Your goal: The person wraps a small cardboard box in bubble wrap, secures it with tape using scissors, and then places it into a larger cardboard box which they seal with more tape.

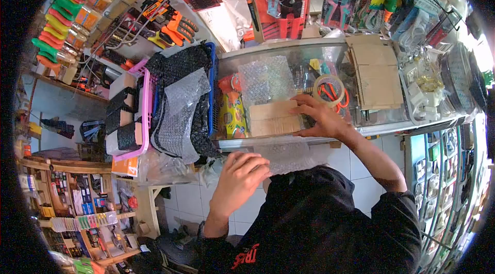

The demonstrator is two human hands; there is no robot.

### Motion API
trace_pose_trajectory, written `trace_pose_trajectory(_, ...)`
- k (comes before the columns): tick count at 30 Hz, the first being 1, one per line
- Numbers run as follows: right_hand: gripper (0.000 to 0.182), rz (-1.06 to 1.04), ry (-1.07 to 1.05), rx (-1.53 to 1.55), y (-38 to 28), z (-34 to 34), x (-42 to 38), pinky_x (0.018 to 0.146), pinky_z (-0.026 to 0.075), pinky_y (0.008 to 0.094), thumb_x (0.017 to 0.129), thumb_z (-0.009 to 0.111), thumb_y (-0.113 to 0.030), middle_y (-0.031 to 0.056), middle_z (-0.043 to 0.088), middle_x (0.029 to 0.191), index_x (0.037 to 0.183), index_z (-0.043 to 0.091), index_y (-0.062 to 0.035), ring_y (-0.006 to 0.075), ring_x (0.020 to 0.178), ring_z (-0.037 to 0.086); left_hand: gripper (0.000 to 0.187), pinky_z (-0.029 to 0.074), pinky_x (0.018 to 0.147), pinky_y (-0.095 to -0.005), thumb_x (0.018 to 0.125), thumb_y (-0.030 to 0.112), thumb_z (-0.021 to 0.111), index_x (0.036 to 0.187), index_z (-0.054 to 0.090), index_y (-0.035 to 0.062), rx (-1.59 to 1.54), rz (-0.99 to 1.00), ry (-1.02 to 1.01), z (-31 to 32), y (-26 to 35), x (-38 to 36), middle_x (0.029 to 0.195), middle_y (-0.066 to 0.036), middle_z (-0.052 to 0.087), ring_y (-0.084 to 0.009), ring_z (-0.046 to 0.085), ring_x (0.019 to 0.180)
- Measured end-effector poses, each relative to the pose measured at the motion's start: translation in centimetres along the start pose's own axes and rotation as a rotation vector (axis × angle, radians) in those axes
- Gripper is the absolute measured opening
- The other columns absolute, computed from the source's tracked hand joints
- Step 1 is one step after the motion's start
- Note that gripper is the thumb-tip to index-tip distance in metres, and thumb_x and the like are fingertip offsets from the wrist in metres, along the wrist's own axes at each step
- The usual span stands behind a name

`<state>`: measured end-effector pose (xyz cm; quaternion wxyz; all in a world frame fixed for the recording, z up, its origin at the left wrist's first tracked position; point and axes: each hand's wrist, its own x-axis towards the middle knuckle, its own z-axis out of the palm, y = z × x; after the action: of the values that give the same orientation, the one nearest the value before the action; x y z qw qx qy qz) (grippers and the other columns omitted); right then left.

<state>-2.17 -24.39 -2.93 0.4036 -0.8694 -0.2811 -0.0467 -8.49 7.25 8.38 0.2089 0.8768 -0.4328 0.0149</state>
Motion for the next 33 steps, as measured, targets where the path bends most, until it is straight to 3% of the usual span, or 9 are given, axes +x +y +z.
trace_pose_trajectory(10,0.068,0.020,-0.084,-0.016,-0.2,0.3,0.6,0.111,0.049,0.0487,0.079,0.090,-0.031,0.0199,0.048,0.151,0.138,0.060,-0.0158,0.0415,0.137,0.053,0.016,0.048,0.097,-0.0422,0.078,0.012,0.082,0.093,0.075,0.0093,0.032,-0.041,-0.002,0.9,0.4,-0.8,0.111,0.001,0.073,-0.0210,0.066,0.112)
trace_pose_trajectory(16,0.070,0.053,-0.055,0.022,-0.2,0.5,0.5,0.109,0.050,0.0479,0.073,0.094,-0.025,0.0171,0.052,0.148,0.135,0.064,-0.0148,0.0390,0.136,0.054,0.015,0.048,0.093,-0.0419,0.079,0.010,0.082,0.091,0.074,0.0088,0.025,-0.052,0.080,0.5,-0.1,0.0,0.106,0.000,0.074,-0.0219,0.069,0.106)
trace_pose_trajectory(19,0.068,0.025,-0.102,0.008,-0.6,-0.4,0.6,0.111,0.048,0.0487,0.077,0.090,-0.032,0.0205,0.049,0.152,0.137,0.063,-0.0130,0.0404,0.138,0.052,0.012,0.049,0.090,-0.0413,0.082,0.011,0.080,0.091,0.072,0.0089,0.054,-0.043,0.141,-0.9,-0.6,2.0,0.102,-0.001,0.075,-0.0223,0.070,0.102)
trace_pose_trajectory(22,0.068,-0.103,-0.131,-0.055,-1.5,-2.4,0.8,0.114,0.044,0.0493,0.085,0.081,-0.047,0.0250,0.042,0.158,0.138,0.064,-0.0086,0.0433,0.141,0.049,0.010,0.048,0.088,-0.0408,0.088,0.015,0.077,0.090,0.069,0.0092,0.055,0.004,0.180,-2.4,-2.2,5.0,0.099,-0.003,0.075,-0.0242,0.070,0.098)
trace_pose_trajectory(25,0.072,-0.168,-0.148,0.104,0.5,-2.6,0.7,0.117,0.040,0.0561,0.095,0.063,-0.062,0.0246,0.032,0.166,0.135,0.064,-0.0021,0.0464,0.142,0.047,0.013,0.049,0.088,-0.0431,0.090,0.017,0.076,0.089,0.068,0.0073,0.037,-0.067,0.129,-2.6,-4.9,7.6,0.099,-0.008,0.075,-0.0282,0.069,0.097)
trace_pose_trajectory(28,0.084,-0.109,-0.192,0.088,0.7,-2.8,0.5,0.117,0.040,0.0545,0.090,0.062,-0.072,0.0271,0.036,0.163,0.132,0.068,0.0005,0.0482,0.142,0.047,0.021,0.051,0.081,-0.0430,0.093,0.023,0.076,0.092,0.068,0.0037,-0.063,-0.084,0.135,-1.5,-8.3,9.4,0.094,-0.014,0.073,-0.0317,0.070,0.088)
trace_pose_trajectory(31,0.089,0.092,-0.183,-0.175,-2.1,-2.7,0.1,0.113,0.043,0.0539,0.085,0.065,-0.076,0.0296,0.044,0.157,0.126,0.071,0.0025,0.0493,0.136,0.051,0.029,0.052,0.071,-0.0419,0.095,0.028,0.076,0.096,0.068,0.0010,-0.228,-0.182,0.064,-0.2,-10.4,10.7,0.088,-0.017,0.072,-0.0331,0.069,0.077)
trace_pose_trajectory(32,0.079,0.060,-0.093,-0.163,-1.6,-1.9,0.2,0.107,0.046,0.0537,0.086,0.071,-0.069,0.0280,0.056,0.146,0.124,0.072,0.0013,0.0477,0.127,0.058,0.029,0.052,0.071,-0.0429,0.095,0.029,0.076,0.096,0.068,0.0014,-0.226,-0.193,0.039,0.5,-11.2,11.0,0.088,-0.018,0.072,-0.0345,0.068,0.076)
trace_pose_trajectory(33,0.072,0.048,-0.028,-0.076,-1.5,-1.4,0.6,0.104,0.048,0.0528,0.088,0.073,-0.063,0.0269,0.060,0.140,0.120,0.073,0.0014,0.0456,0.123,0.061,0.030,0.052,0.071,-0.0440,0.095,0.030,0.075,0.097,0.068,0.0018,-0.224,-0.207,0.014,1.2,-12.1,11.2,0.088,-0.018,0.072,-0.0360,0.068,0.075)
